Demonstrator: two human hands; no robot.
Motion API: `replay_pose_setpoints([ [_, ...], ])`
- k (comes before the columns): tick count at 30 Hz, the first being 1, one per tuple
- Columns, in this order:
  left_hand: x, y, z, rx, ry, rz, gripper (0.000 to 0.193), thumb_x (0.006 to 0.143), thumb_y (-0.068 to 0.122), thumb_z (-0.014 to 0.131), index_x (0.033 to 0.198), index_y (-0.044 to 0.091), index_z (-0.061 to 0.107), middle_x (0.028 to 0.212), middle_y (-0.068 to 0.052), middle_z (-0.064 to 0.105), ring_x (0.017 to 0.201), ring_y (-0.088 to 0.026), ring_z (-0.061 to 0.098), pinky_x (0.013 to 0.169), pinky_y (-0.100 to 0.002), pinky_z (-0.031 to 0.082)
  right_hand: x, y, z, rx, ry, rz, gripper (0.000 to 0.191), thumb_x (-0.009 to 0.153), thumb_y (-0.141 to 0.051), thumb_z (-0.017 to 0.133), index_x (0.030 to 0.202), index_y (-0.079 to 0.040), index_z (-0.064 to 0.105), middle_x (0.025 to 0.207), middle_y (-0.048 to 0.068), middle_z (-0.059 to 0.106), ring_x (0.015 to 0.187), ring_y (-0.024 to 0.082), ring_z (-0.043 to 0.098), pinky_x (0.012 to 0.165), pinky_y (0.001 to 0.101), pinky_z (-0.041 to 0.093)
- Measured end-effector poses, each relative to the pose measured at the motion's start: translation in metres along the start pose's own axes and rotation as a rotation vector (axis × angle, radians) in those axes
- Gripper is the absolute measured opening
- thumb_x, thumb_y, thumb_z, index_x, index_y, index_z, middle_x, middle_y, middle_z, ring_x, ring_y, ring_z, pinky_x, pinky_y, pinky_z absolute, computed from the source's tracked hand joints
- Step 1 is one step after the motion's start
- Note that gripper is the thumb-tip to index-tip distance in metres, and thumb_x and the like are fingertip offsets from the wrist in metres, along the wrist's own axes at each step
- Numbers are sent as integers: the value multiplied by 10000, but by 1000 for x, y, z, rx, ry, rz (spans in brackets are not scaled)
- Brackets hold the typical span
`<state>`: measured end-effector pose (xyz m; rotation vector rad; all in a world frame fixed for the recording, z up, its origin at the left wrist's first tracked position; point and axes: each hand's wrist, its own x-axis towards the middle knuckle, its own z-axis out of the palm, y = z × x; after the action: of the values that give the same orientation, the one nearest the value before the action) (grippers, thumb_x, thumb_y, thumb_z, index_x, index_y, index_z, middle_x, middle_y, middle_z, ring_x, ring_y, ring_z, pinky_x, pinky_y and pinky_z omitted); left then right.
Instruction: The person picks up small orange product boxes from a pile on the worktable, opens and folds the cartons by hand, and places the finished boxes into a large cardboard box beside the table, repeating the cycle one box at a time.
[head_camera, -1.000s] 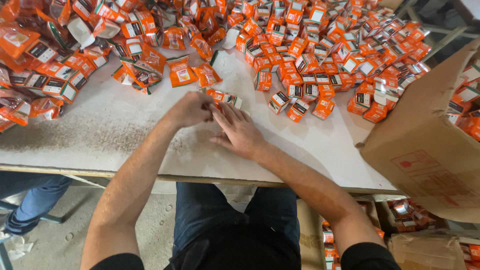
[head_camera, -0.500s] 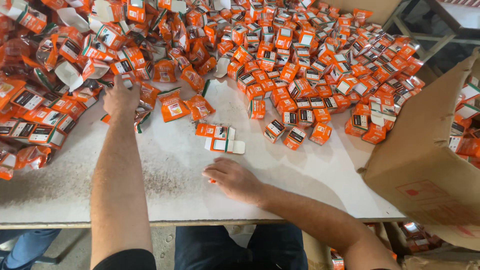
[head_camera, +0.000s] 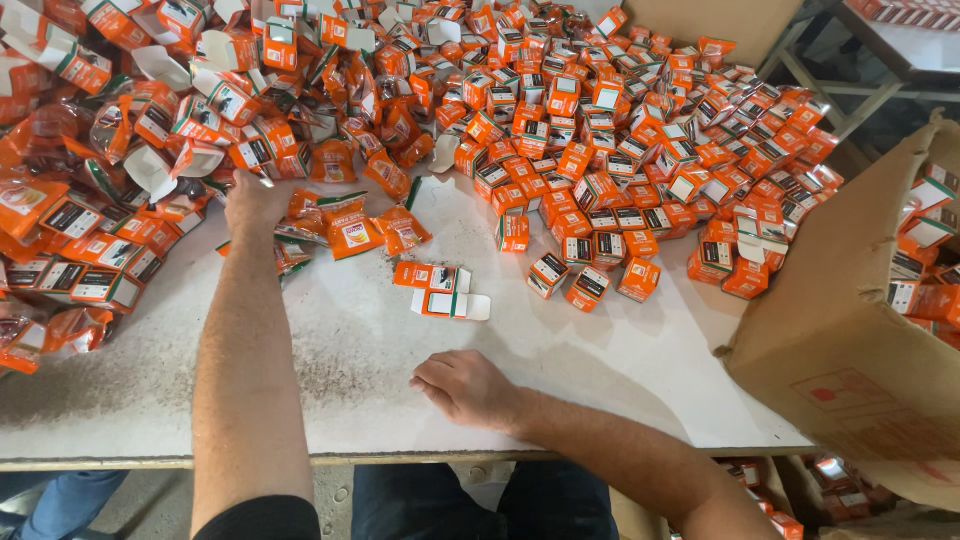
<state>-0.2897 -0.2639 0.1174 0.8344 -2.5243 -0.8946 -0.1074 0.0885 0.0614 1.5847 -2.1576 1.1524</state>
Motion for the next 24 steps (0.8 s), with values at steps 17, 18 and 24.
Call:
replay_pose_setpoints([
  [17,-333,0,-11,-234,8,978,575,690,144,839,1195,47,582,1139,-135,659,992,-394,624,825,-469,555,-24,-48,-42,-84,159,212,327,870,-205,779,1146,-43,709,934,139,686,677,259,663,611,360,533],
  [18,-349,-1,-11,-241,-3,969,617,664,138,825,1220,33,576,1158,-143,659,1000,-394,633,848,-472,559,-29,-55,-44,-151,112,296,303,859,-217,806,1103,-59,721,896,135,680,699,273,675,619,369,535],
  [24,-379,-10,-10,-482,-234,982,421,856,55,763,1247,44,608,1252,-213,627,1111,-396,652,926,-443,566,-51,-66,-61,-207,249,268,243,895,-96,717,1129,-62,661,1021,143,712,883,333,715,749,388,574],
])
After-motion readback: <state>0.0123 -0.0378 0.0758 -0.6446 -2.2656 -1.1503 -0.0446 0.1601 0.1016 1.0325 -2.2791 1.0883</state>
